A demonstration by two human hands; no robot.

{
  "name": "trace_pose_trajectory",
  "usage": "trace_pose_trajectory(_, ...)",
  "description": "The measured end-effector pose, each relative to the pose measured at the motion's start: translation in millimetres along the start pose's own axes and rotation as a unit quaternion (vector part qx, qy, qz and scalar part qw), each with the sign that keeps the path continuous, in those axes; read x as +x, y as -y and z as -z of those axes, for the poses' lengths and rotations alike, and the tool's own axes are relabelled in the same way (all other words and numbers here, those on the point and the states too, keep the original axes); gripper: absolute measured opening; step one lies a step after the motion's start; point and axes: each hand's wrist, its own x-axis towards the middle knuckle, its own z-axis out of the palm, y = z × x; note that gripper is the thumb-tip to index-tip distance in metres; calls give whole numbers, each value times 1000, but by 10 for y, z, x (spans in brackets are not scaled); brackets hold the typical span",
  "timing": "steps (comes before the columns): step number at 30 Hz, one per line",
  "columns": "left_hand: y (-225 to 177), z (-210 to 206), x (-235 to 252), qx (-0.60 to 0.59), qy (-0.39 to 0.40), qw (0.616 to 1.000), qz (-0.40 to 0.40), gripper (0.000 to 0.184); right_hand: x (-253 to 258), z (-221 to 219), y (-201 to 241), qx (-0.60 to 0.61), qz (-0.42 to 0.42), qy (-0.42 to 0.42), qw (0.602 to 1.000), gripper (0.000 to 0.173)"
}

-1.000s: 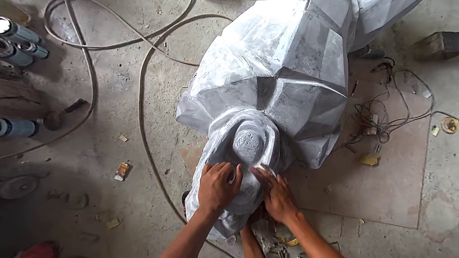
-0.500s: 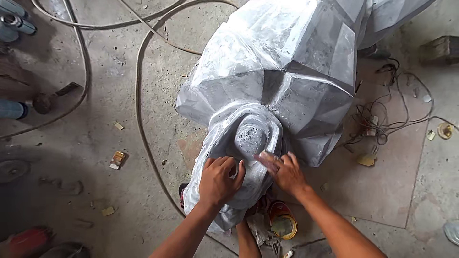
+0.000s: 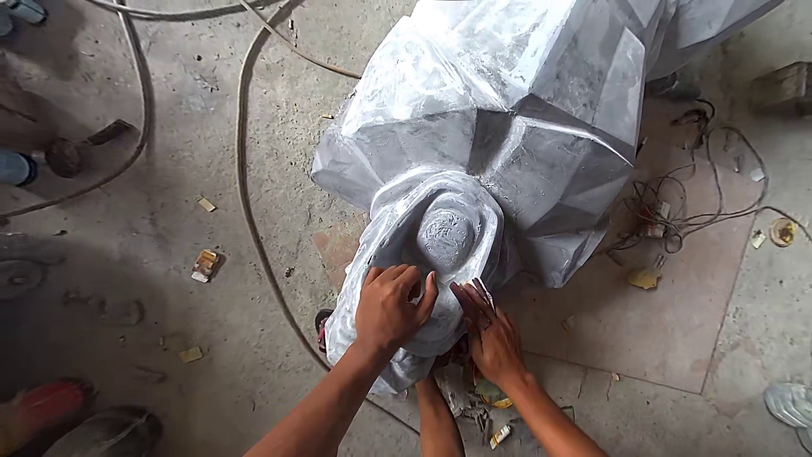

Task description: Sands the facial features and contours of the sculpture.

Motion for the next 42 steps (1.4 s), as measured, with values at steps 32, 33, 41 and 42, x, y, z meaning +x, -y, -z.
trace_pose_trajectory(32,40,-20,54,17,-5,1000,2,44,887,-134,-610,-15,61,-166,984,48)
trace_pose_trajectory(33,37,-9,32,17,-5,1000,3,43,1014,-67,-574,-8,56,-173,983,50)
trace_pose_trajectory(41,27,-22,29,21,10,1000,3,44,1208,149,-505,-30,30,-164,986,53)
trace_pose_trajectory(42,30,-27,25,20,6,1000,2,44,1236,124,-501,-31,32,-169,985,53)
